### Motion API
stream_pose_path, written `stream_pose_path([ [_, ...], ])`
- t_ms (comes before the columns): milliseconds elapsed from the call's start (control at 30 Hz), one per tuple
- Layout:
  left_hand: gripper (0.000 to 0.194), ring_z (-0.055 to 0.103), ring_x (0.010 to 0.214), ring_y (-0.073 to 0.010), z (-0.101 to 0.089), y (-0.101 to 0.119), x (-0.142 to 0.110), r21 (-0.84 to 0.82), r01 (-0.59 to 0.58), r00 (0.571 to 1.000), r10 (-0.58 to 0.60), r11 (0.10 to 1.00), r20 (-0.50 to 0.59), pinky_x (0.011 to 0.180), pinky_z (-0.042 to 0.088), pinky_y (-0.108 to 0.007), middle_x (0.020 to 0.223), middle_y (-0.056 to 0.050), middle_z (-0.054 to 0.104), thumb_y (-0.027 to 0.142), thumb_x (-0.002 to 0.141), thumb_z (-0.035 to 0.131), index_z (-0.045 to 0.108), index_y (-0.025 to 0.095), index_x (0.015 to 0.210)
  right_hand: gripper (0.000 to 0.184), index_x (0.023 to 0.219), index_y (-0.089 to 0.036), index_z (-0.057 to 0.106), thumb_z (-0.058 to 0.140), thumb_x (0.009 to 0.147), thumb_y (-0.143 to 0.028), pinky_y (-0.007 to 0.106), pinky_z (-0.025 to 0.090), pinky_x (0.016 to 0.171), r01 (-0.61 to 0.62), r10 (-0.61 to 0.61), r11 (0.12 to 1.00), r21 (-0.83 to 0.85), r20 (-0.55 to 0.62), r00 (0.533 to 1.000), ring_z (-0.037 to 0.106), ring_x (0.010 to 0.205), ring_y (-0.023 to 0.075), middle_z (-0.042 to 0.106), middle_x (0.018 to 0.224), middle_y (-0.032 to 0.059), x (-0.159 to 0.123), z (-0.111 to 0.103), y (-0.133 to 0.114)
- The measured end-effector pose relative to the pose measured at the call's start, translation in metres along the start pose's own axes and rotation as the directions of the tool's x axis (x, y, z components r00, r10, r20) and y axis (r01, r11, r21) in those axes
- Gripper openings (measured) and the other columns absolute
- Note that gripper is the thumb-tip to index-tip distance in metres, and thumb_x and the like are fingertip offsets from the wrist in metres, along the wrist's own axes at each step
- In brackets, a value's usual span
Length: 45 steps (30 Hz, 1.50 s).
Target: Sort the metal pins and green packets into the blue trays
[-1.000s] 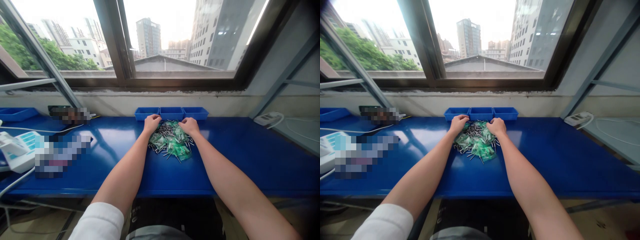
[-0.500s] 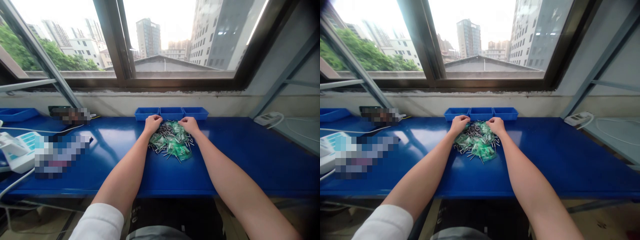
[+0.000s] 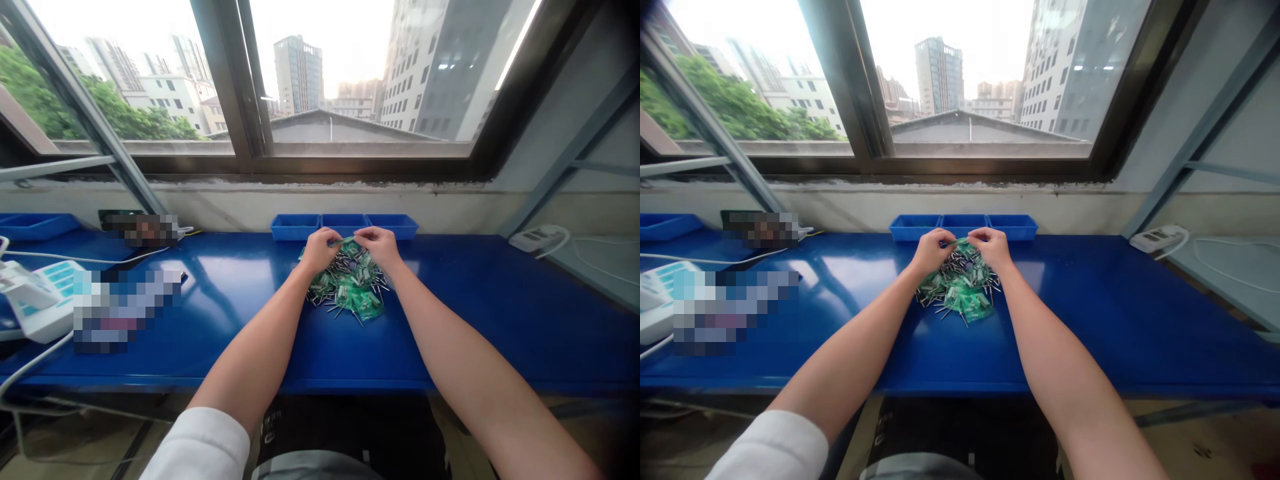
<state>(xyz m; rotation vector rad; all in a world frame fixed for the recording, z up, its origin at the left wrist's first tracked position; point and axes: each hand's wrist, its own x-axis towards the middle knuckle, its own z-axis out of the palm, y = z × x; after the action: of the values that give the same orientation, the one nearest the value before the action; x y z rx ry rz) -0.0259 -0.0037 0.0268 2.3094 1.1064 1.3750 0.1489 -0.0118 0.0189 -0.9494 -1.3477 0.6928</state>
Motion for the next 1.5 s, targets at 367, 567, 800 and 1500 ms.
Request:
stream_pose_path([
  [367,0.009,0.062,0.090,-0.0180,-0.001,-0.002,0.002,-0.105,-0.039,0.970,0.012,0.994,-0.242,0.084,0.049,-0.034,0.098,-0.005,0.065,0.013,0.070,0.063,0.068,0.019,0.066,0.053,0.108,-0.020,0.065,0.068,0.055,-0.020,0.032,0.053,0.074,0.002,-0.010,0.999,0.048,0.183,0.983,0.054,0.114,0.0286,0.048,0.136,0.0102,-0.002,-0.003,-0.002],
  [567,0.001,0.063,0.087,-0.0176,0.001,0.002,0.001,-0.155,0.010,0.985,-0.036,0.988,-0.166,0.079,0.049,-0.032,0.094,-0.005,0.068,0.019,0.071,0.065,0.066,0.018,0.071,0.035,0.094,-0.016,0.070,0.071,0.063,-0.032,0.035,0.048,0.087,0.066,-0.054,0.992,-0.106,0.115,0.992,0.059,0.104,0.0255,0.063,0.116,0.0113,-0.002,-0.001,-0.002],
  [800,0.034,0.058,0.061,-0.0105,0.004,0.002,-0.002,-0.304,0.113,0.989,-0.135,0.946,-0.053,0.063,0.047,-0.023,0.072,0.002,0.064,0.025,0.072,0.064,0.055,0.020,0.105,0.036,0.072,-0.015,0.066,0.070,0.063,-0.049,0.031,0.047,0.059,-0.086,0.092,0.993,-0.076,0.070,0.993,0.058,0.058,0.0165,0.065,0.062,0.0035,-0.004,0.002,-0.006],
  [1500,0.024,0.058,0.070,-0.0167,-0.014,-0.023,0.011,-0.284,0.522,0.725,-0.594,0.804,-0.348,0.066,0.046,-0.027,0.068,-0.002,0.063,0.038,0.074,0.054,0.063,0.016,0.073,0.030,0.075,-0.018,0.068,0.058,0.075,-0.045,0.029,0.045,0.066,-0.028,0.059,0.907,-0.420,0.061,0.996,0.064,0.071,0.0195,0.070,0.074,0.0056,-0.006,-0.001,0.000],
])
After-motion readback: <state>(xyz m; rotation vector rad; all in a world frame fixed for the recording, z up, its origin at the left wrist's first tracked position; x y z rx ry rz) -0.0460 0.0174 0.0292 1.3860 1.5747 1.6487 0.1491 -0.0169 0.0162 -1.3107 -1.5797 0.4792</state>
